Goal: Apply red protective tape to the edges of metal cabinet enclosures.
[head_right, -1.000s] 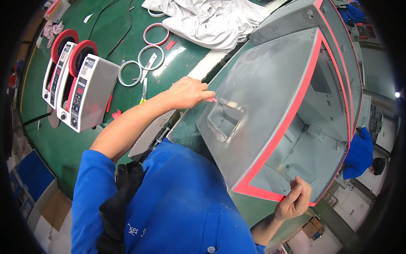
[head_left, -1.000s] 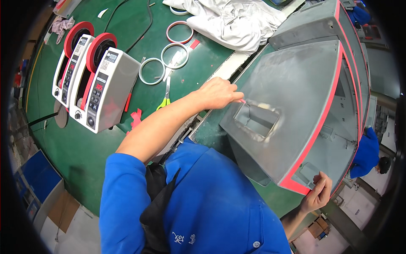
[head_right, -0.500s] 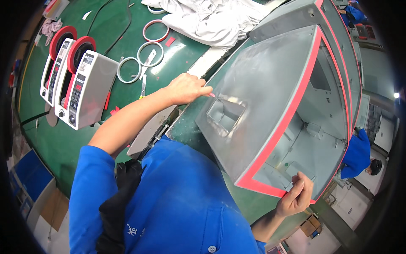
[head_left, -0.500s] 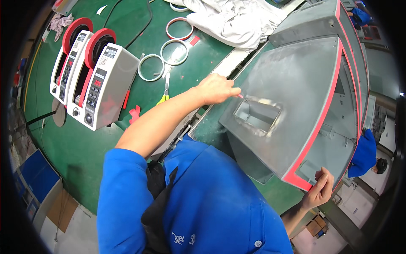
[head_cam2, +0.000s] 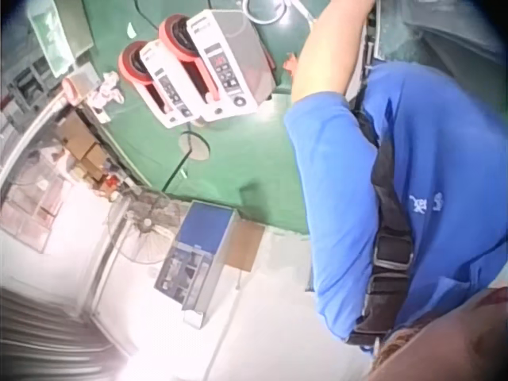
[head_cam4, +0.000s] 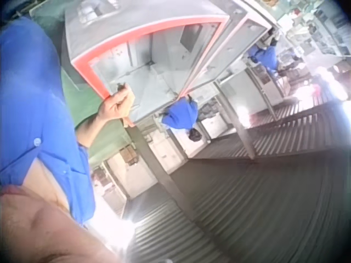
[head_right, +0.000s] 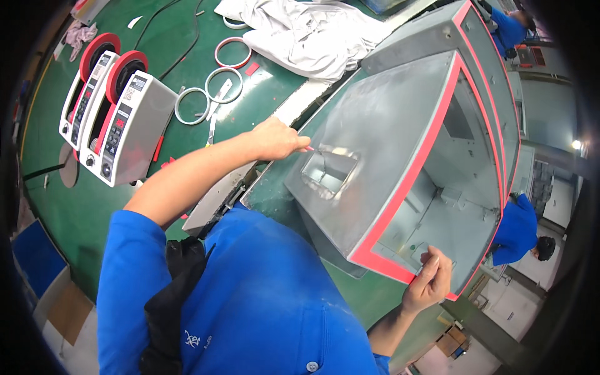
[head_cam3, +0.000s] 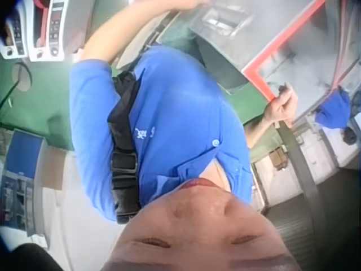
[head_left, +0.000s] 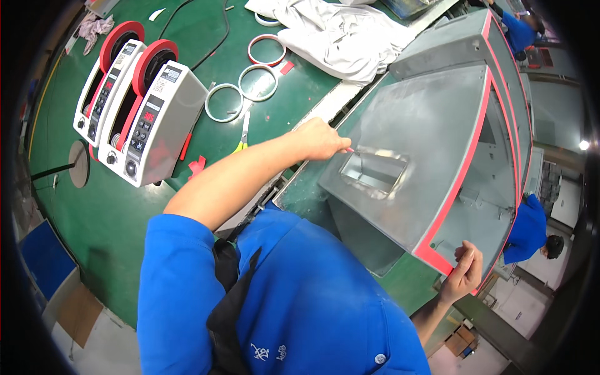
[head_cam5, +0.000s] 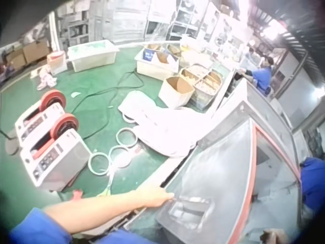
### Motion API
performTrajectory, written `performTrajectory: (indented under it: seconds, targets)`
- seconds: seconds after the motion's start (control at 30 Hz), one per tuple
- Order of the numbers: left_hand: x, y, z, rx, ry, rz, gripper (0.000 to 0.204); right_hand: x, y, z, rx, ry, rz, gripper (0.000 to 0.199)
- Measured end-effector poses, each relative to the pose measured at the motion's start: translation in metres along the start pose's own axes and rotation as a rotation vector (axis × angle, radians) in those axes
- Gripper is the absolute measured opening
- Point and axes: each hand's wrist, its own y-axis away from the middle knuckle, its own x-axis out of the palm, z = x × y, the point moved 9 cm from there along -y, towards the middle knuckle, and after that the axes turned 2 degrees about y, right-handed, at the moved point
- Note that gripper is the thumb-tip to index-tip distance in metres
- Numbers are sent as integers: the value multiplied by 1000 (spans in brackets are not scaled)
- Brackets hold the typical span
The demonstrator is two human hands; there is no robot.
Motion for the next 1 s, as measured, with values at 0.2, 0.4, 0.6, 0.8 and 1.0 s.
performTrajectory:
  seconds: [0.2, 0.4, 0.6, 0.8, 1.0]
  targets:
    - [0, 26, 5, -46, 105, -313, 31, 1, -2, 7, -27, 15, 6, 19]
    - [-4, 17, 0, 1, 129, -401, 25, 1, -1, 5, -26, 17, 2, 19]
    - [-11, 10, -3, 48, 35, -414, 18, 2, -2, 5, 16, 30, 10, 20]
    - [-11, 10, -1, 47, 36, -389, 19, 1, -3, 2, 18, 20, 23, 20]
    - [-19, 12, 3, 75, 56, -382, 20, 0, -1, 0, 30, 6, 9, 18]
